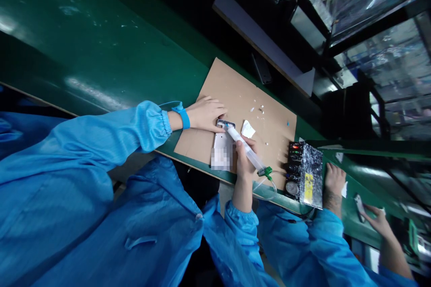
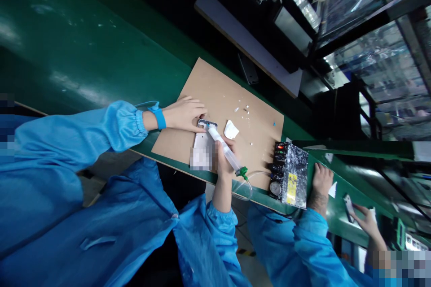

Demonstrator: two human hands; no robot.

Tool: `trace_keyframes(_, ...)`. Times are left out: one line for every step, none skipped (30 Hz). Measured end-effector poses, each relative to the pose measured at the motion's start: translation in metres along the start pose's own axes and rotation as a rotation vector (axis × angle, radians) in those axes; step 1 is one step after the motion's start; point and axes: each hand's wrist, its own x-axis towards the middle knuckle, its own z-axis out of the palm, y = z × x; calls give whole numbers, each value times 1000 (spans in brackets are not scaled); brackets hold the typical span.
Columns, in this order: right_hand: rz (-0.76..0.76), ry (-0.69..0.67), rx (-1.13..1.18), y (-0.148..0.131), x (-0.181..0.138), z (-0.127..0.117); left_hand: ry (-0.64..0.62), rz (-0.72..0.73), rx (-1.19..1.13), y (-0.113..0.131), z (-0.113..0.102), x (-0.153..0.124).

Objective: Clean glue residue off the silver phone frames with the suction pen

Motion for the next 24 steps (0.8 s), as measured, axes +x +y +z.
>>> trace_keyframes(40,-5,19,3,3,-1,1,0,-1,0,0,0)
trace_keyframes(51,-6,52,6,5,-2,2,0,-1,0,0,0)
trace_keyframes(60,-3,99,9,8,-3,3,-1,-1,0,0,0)
trace_keyframes(74,3,160,11,9,-4,3,-3,0,0,0,0)
trace_keyframes(93,11,232,13,11,-4,2,-4,0,0,-1,0)
trace_keyframes(116,21,305,14,11,-4,0,-5,-1,1,-1,-1)
trace_keyframes(142,34,374,15,11,-4,-3,-5,-2,1,-1,-1)
trace_keyframes(169,48,436,16,11,-4,-6,-5,-3,1,-2,-1)
trace_keyframes(194,63,487,17,11,-3,-9,-5,-3,1,-2,-1)
trace_keyframes(215,78,525,17,10,-3,-10,-5,-2,2,-3,-1)
trace_keyframes(231,90,553,17,9,-3,-11,-6,0,2,-3,-1)
trace_keyframes(243,99,573,17,9,-3,-11,-7,1,2,-3,-1)
trace_keyframes(251,105,590,16,9,-3,-11,-8,1,2,-4,-1)
trace_keyframes(256,109,600,15,9,-3,-10,-8,1,2,-4,-1)
trace_keyframes(258,110,607,13,9,-3,-9,-6,0,2,-3,-1)
trace_keyframes(258,111,610,11,9,-2,-8,-5,1,2,-3,-1)
trace_keyframes(255,112,610,8,9,-2,-7,-5,2,2,-3,-1)
trace_keyframes(249,111,607,4,9,-1,-8,-5,4,2,-3,-1)
trace_keyframes(241,109,601,-1,8,0,-10,-6,6,2,-3,-1)
trace_keyframes(231,107,595,-7,8,2,-12,-7,8,2,-3,-1)
trace_keyframes(212,109,569,-14,8,4,-14,-8,9,2,-3,-1)
trace_keyframes(154,110,521,-22,7,6,-15,-8,10,2,-3,-1)
trace_keyframes(58,112,453,-31,7,9,-15,-7,10,2,-3,0)
trace_keyframes(-34,118,369,-41,6,11,-15,-6,11,1,-2,0)
